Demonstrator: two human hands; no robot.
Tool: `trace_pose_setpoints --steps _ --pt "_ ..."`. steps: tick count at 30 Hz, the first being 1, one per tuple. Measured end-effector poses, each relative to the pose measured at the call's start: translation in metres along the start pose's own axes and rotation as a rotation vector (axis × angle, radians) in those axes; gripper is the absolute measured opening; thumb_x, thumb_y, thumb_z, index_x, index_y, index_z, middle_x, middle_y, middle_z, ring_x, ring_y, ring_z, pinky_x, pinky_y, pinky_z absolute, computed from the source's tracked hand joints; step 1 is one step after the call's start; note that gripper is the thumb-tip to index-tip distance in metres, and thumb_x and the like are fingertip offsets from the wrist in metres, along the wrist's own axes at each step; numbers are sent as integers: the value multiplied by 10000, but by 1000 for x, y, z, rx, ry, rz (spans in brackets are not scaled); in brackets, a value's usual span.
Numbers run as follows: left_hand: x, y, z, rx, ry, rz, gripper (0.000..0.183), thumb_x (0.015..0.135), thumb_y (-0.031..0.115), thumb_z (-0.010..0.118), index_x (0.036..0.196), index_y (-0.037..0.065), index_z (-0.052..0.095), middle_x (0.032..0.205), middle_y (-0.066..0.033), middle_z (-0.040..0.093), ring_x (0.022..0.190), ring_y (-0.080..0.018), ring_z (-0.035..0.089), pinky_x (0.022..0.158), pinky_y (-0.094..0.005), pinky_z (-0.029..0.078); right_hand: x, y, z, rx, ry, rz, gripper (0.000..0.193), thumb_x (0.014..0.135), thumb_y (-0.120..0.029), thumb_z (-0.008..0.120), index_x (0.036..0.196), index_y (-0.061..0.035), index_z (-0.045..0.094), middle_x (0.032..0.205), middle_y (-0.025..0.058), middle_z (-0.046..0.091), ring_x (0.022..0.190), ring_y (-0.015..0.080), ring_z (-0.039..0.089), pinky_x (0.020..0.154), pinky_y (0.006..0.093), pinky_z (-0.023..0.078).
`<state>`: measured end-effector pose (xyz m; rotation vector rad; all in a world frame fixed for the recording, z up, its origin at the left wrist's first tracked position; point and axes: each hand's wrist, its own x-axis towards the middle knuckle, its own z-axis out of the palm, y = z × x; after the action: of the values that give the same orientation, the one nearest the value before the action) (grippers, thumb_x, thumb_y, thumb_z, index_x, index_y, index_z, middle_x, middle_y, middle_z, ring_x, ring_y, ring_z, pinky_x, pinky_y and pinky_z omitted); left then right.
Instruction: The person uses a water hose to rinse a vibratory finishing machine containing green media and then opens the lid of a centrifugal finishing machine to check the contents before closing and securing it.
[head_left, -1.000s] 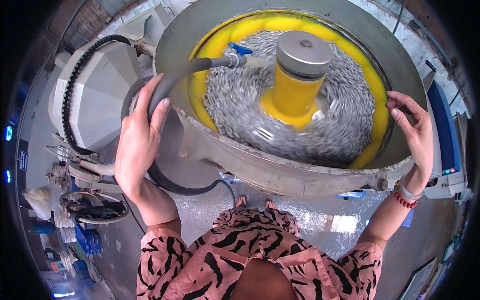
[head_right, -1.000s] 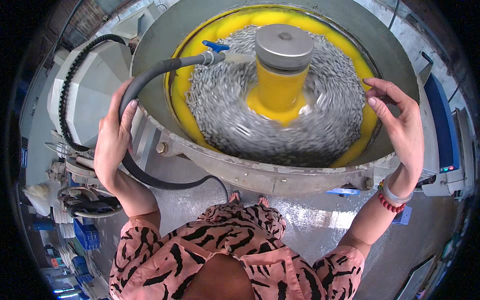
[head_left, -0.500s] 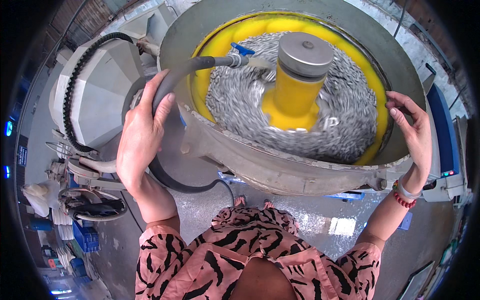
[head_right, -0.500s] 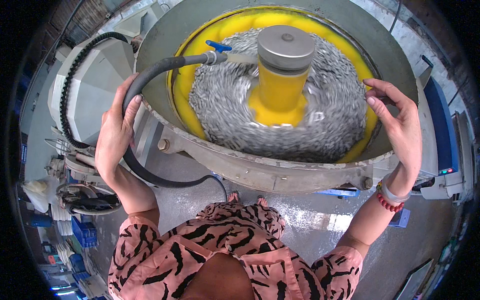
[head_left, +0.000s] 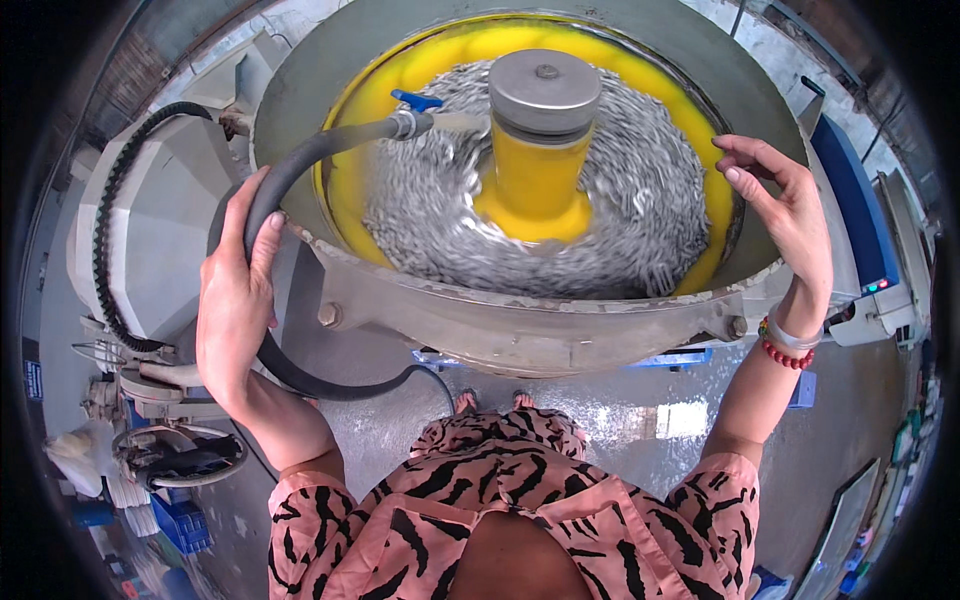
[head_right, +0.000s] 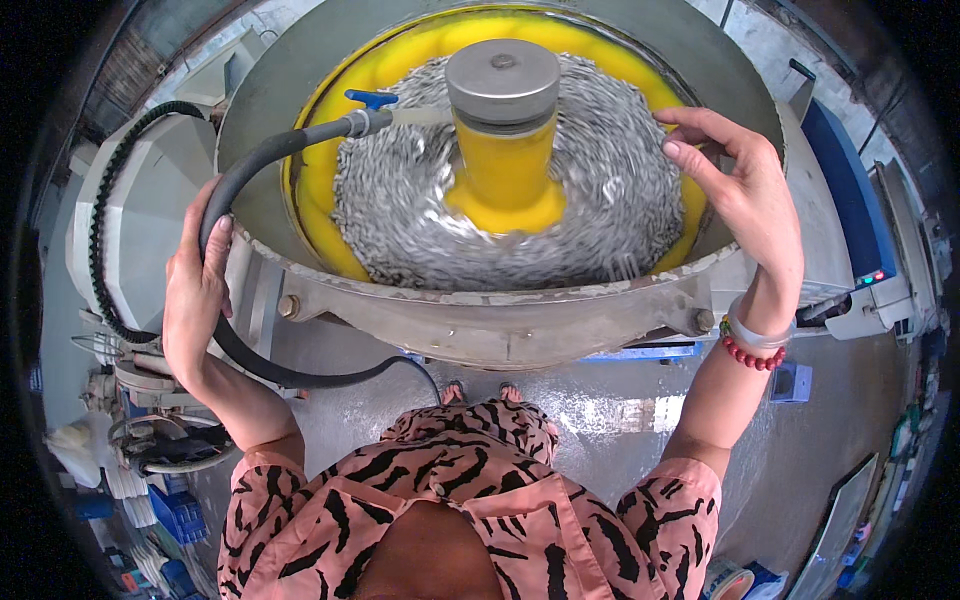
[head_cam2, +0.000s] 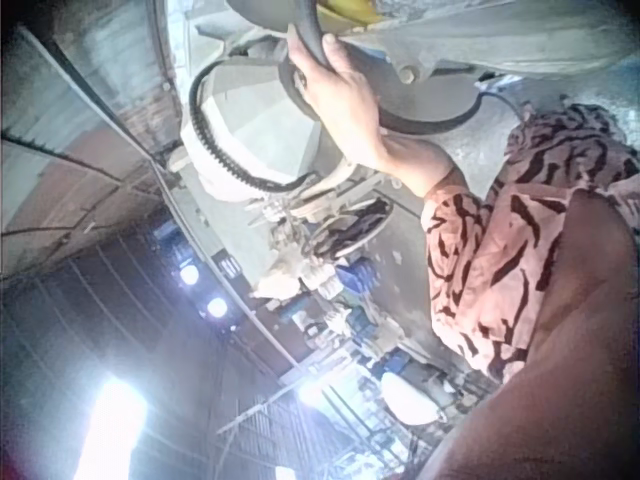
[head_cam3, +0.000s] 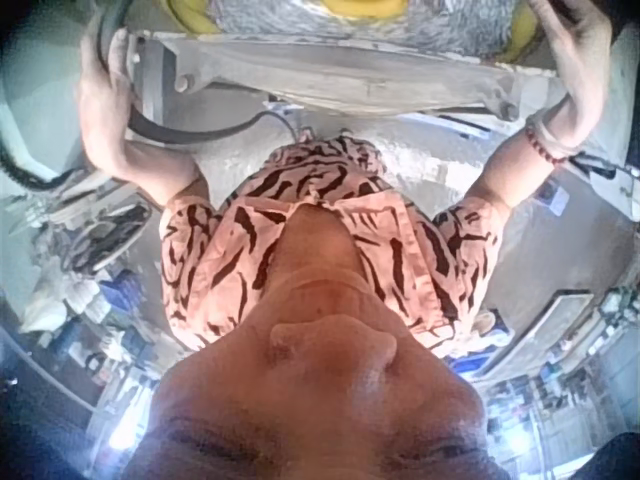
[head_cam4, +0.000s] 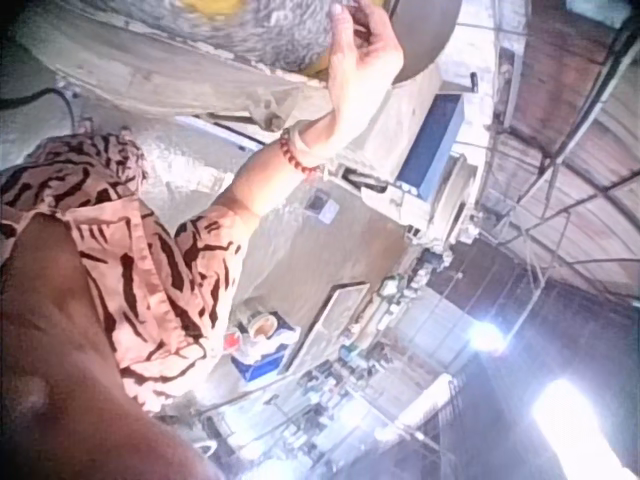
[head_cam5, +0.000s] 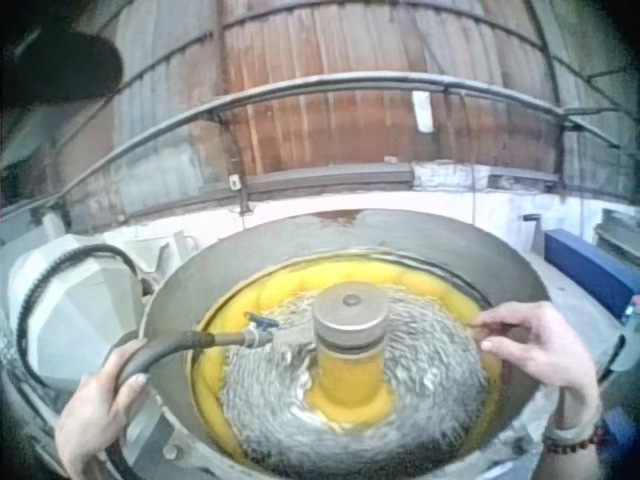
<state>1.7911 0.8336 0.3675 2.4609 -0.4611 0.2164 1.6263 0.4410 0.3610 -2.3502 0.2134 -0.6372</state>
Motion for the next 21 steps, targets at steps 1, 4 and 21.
trace_pose_setpoints --steps 1,4,21 --pt "-1 2 2 -7 -3 -12 373 962 262 483 1311 136 445 952 -193 630 875 -276 619 796 -351 459 -1 1 -1 -17 -8 -24 261 838 -121 632 1061 15 632 863 49 642 728 95 507 689 244 422" --pt "0 5 3 -11 -13 -30 374 964 270 478 1309 130 445 970 -200 629 915 -293 615 829 -354 447 -2 3 -1 -3 -2 -4 261 841 -127 631 1060 15 633 860 46 640 728 94 507 687 245 423" --pt "0 9 2 6 -15 -55 374 960 259 485 1314 147 442 884 -176 638 659 -239 596 642 -352 464 -1 5 0 -29 15 -10 270 832 -137 645 1056 11 633 841 49 630 746 95 514 703 251 427"
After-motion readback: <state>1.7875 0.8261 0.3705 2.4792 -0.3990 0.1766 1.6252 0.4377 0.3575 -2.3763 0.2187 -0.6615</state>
